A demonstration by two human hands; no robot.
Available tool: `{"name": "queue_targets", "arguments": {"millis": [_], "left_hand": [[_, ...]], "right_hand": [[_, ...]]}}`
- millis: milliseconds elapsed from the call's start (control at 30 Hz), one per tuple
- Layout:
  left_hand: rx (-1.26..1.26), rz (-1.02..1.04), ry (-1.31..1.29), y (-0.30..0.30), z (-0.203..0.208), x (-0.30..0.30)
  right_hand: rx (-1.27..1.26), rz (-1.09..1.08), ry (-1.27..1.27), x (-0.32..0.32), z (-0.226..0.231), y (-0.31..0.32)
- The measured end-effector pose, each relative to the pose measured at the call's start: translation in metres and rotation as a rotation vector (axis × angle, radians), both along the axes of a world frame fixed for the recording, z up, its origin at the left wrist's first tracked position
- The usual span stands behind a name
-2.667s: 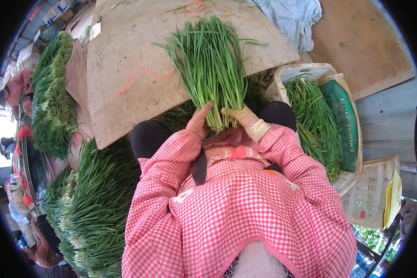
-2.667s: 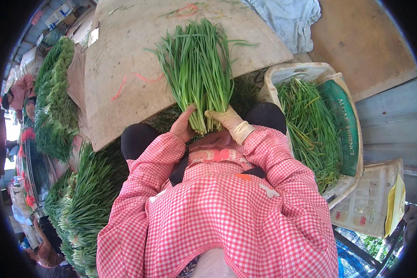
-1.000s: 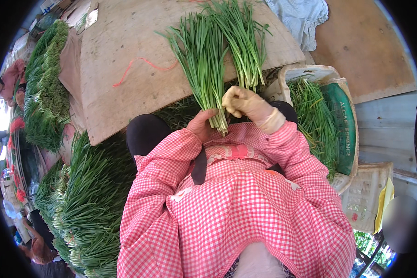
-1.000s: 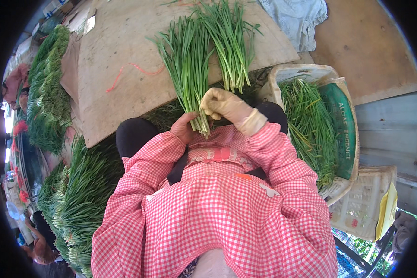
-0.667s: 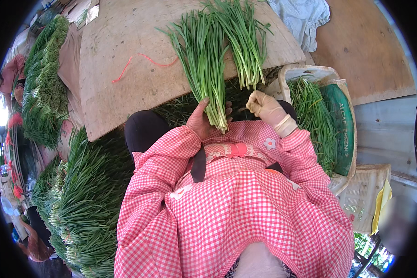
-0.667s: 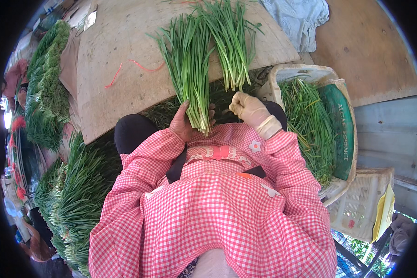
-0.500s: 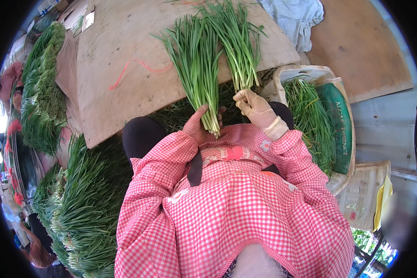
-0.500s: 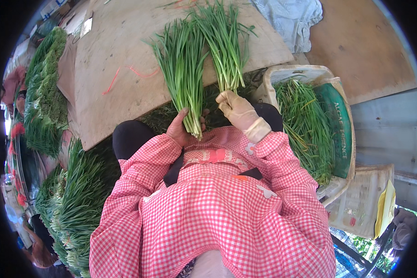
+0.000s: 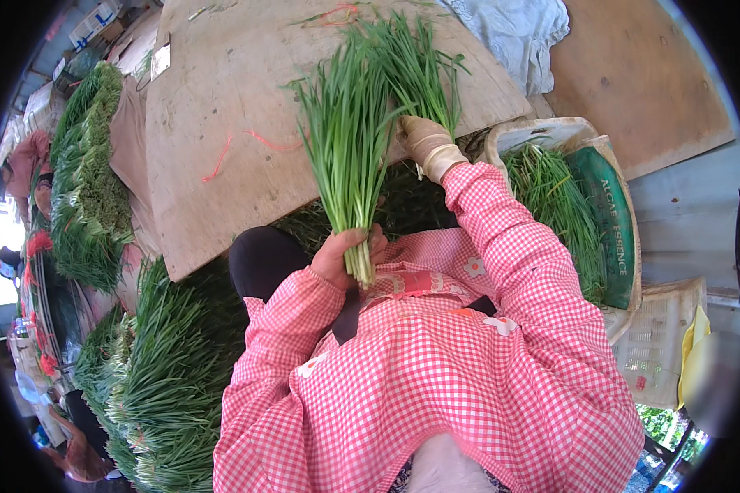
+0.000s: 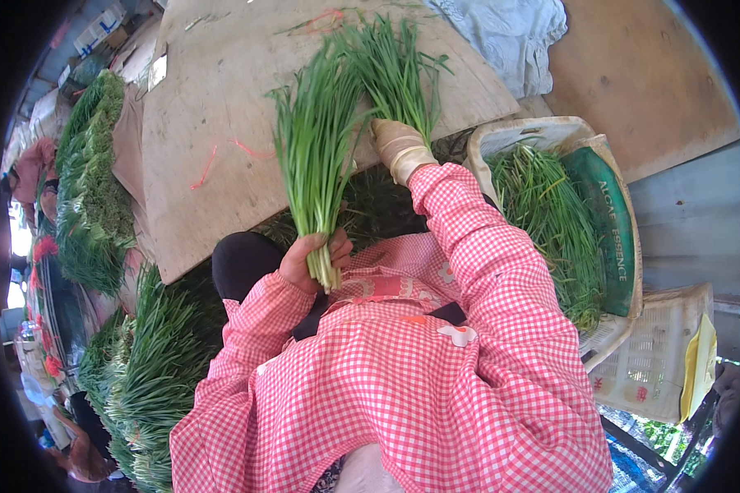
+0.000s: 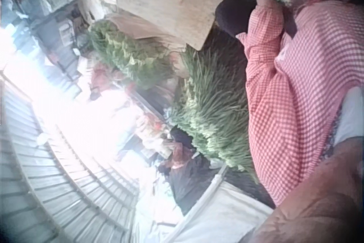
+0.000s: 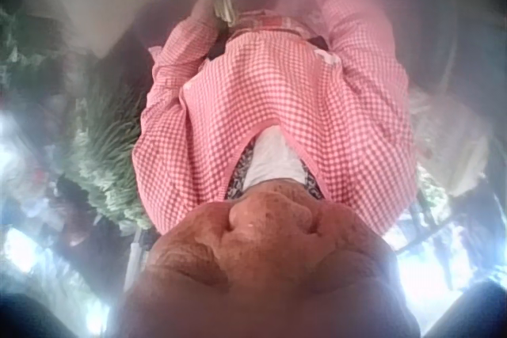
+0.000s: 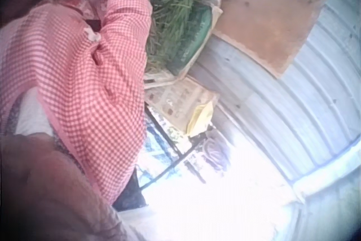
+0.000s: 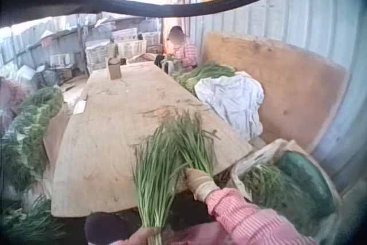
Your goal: The person gathers chives into bundles by hand, secures them with red ties, and places the finished bundles into a plastic crate.
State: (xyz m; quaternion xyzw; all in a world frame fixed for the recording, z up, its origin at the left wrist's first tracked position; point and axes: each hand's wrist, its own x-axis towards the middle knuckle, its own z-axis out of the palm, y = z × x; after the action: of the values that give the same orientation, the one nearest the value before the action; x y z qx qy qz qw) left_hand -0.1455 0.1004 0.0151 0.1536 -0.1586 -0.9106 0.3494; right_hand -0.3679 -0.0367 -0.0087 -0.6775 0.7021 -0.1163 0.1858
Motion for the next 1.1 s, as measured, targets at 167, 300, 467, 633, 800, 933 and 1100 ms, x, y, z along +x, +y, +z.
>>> {"name": "queue_targets", "arguments": {"millis": [167,300,467,633,800,933,1100], "left_hand": [[-0.192,0.073,-0.225,0.008,0.019,0.009],[-0.217,0.113,-0.327,0.006,0.012,0.025],[-0.212,0.286,-0.533,-0.001,0.020,0.017],[-0.619,0.484,-0.920,-0.012,0.005,-0.006],[-0.835,0.105,-1.601,-0.004,-0.026,-0.015],[-1.021,0.127,-1.317,0.004,-0.050,-0.015],[-0.270,0.072,-0.794,-0.009,-0.063,-0.003]], "right_hand": [[0.341,-0.208,-1.090,-0.040,-0.011,-0.026],[0.104,-0.223,-1.812,-0.027,0.074,0.025],[0.145,0.157,-1.820,-0.050,0.063,0.067],[0.356,0.366,-0.715,-0.012,-0.006,0.142],[0.834,0.014,-1.599,0.052,0.002,0.133],[0.606,-0.164,-1.664,0.060,-0.026,0.132],[0.634,-0.291,-1.849,0.045,-0.026,0.138]]}}
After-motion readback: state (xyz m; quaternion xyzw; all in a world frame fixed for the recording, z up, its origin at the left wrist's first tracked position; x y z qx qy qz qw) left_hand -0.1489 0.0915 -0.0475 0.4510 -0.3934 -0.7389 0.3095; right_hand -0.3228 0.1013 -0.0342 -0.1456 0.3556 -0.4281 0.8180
